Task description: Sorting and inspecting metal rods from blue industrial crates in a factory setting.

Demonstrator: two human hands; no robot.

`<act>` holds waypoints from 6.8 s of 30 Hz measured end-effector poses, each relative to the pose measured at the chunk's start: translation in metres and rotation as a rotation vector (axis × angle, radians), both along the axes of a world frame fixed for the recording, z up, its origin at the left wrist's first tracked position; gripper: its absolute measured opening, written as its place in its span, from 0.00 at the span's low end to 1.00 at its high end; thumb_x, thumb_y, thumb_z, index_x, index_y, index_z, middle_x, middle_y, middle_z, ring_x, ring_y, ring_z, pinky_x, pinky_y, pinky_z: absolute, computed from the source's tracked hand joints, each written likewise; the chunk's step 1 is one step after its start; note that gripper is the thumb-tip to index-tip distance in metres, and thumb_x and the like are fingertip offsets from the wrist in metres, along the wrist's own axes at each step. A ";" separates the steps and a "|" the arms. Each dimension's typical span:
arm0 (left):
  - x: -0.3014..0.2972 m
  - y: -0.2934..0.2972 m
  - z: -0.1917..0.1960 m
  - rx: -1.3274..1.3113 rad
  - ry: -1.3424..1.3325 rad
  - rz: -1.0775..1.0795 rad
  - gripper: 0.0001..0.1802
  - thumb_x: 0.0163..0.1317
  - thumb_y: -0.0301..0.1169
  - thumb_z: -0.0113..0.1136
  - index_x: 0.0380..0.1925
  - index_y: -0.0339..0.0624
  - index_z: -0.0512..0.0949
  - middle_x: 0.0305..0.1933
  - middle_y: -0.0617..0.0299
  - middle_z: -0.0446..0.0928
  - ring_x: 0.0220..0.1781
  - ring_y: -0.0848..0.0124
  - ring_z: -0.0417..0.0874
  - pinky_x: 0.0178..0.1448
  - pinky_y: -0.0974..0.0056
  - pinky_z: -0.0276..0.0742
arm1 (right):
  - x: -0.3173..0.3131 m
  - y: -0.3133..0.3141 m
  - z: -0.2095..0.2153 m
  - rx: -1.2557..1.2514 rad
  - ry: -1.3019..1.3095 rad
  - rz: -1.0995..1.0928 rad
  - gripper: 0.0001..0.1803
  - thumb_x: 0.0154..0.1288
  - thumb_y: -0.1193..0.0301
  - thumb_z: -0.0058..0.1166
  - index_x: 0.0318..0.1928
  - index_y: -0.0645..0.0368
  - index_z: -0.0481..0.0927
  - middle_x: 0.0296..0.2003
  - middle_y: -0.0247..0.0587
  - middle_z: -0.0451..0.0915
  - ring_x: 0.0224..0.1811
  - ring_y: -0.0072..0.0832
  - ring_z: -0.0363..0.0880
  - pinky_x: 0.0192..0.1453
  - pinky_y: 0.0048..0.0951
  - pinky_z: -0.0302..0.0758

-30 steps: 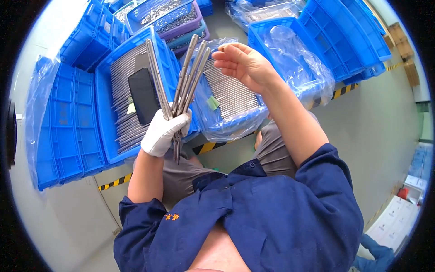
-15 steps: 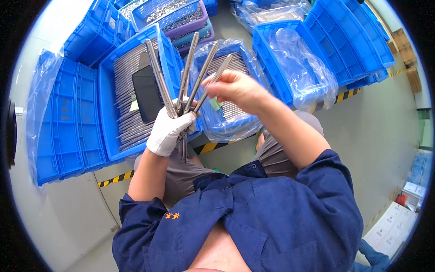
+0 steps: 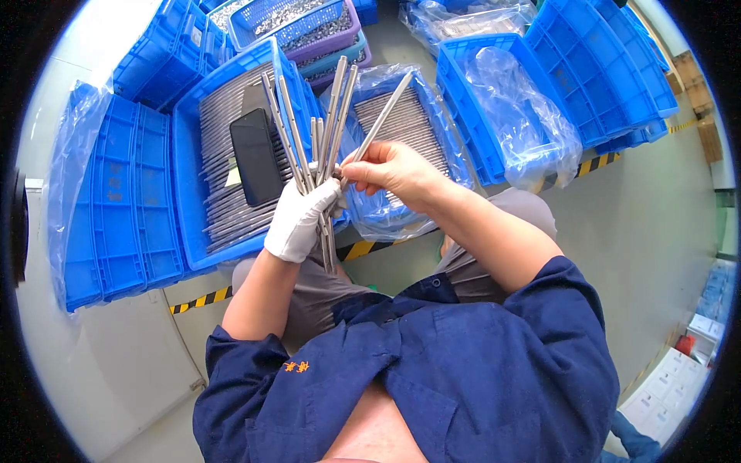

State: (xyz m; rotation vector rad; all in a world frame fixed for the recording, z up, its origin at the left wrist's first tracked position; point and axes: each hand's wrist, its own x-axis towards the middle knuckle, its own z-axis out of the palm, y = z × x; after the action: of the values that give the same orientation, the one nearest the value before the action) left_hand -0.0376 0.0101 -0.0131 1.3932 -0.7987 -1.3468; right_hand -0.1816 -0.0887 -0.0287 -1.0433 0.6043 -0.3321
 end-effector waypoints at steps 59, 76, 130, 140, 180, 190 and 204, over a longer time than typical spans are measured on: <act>0.002 -0.003 -0.004 -0.098 0.174 0.110 0.08 0.53 0.27 0.53 0.34 0.39 0.71 0.24 0.67 0.70 0.22 0.82 0.67 0.26 0.77 0.63 | -0.012 -0.021 0.012 -0.040 0.001 0.044 0.12 0.55 0.64 0.53 0.33 0.62 0.75 0.24 0.33 0.75 0.26 0.16 0.72 0.30 0.16 0.70; 0.024 0.001 0.011 -0.077 0.088 0.003 0.12 0.48 0.22 0.55 0.36 0.40 0.69 0.26 0.64 0.69 0.25 0.76 0.71 0.30 0.73 0.66 | -0.014 0.001 0.027 -0.527 0.093 0.542 0.08 0.50 0.69 0.56 0.30 0.60 0.77 0.26 0.34 0.76 0.30 0.20 0.74 0.35 0.22 0.70; 0.026 0.001 0.012 -0.106 0.170 -0.018 0.29 0.44 0.24 0.57 0.50 0.43 0.63 0.28 0.61 0.69 0.24 0.74 0.72 0.28 0.72 0.68 | -0.024 0.004 0.054 0.051 0.031 0.451 0.07 0.51 0.76 0.52 0.34 0.62 0.74 0.26 0.37 0.76 0.29 0.21 0.76 0.30 0.20 0.72; -0.008 0.007 0.005 0.130 0.082 -0.286 0.28 0.51 0.32 0.57 0.52 0.38 0.63 0.26 0.67 0.66 0.24 0.79 0.66 0.28 0.74 0.63 | -0.048 -0.061 0.015 0.076 -0.212 -0.185 0.10 0.60 0.67 0.48 0.38 0.59 0.73 0.30 0.34 0.76 0.33 0.19 0.75 0.36 0.18 0.72; -0.012 0.012 0.007 0.092 0.098 -0.282 0.26 0.48 0.30 0.61 0.48 0.39 0.66 0.30 0.68 0.67 0.30 0.80 0.67 0.33 0.75 0.65 | -0.057 -0.056 0.029 -0.122 -0.246 -0.008 0.12 0.55 0.70 0.53 0.38 0.63 0.74 0.33 0.38 0.75 0.30 0.20 0.73 0.36 0.18 0.72; -0.010 0.013 0.002 0.089 0.085 -0.294 0.25 0.49 0.27 0.58 0.48 0.36 0.66 0.42 0.64 0.70 0.40 0.79 0.69 0.44 0.73 0.67 | -0.050 -0.049 0.026 -0.222 -0.099 0.022 0.11 0.49 0.75 0.57 0.35 0.63 0.75 0.27 0.36 0.75 0.28 0.19 0.72 0.35 0.20 0.71; -0.007 0.003 -0.010 0.043 0.147 -0.112 0.18 0.54 0.33 0.55 0.43 0.39 0.67 0.25 0.65 0.69 0.22 0.77 0.69 0.27 0.73 0.67 | -0.013 -0.009 0.002 -0.100 -0.026 0.038 0.10 0.53 0.69 0.55 0.35 0.60 0.75 0.27 0.33 0.76 0.28 0.17 0.72 0.31 0.17 0.69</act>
State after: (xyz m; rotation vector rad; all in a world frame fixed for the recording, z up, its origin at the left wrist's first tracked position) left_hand -0.0446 0.0133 -0.0227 1.2815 -0.7629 -1.5421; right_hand -0.1950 -0.0975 -0.0264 -1.1438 0.5477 -0.3450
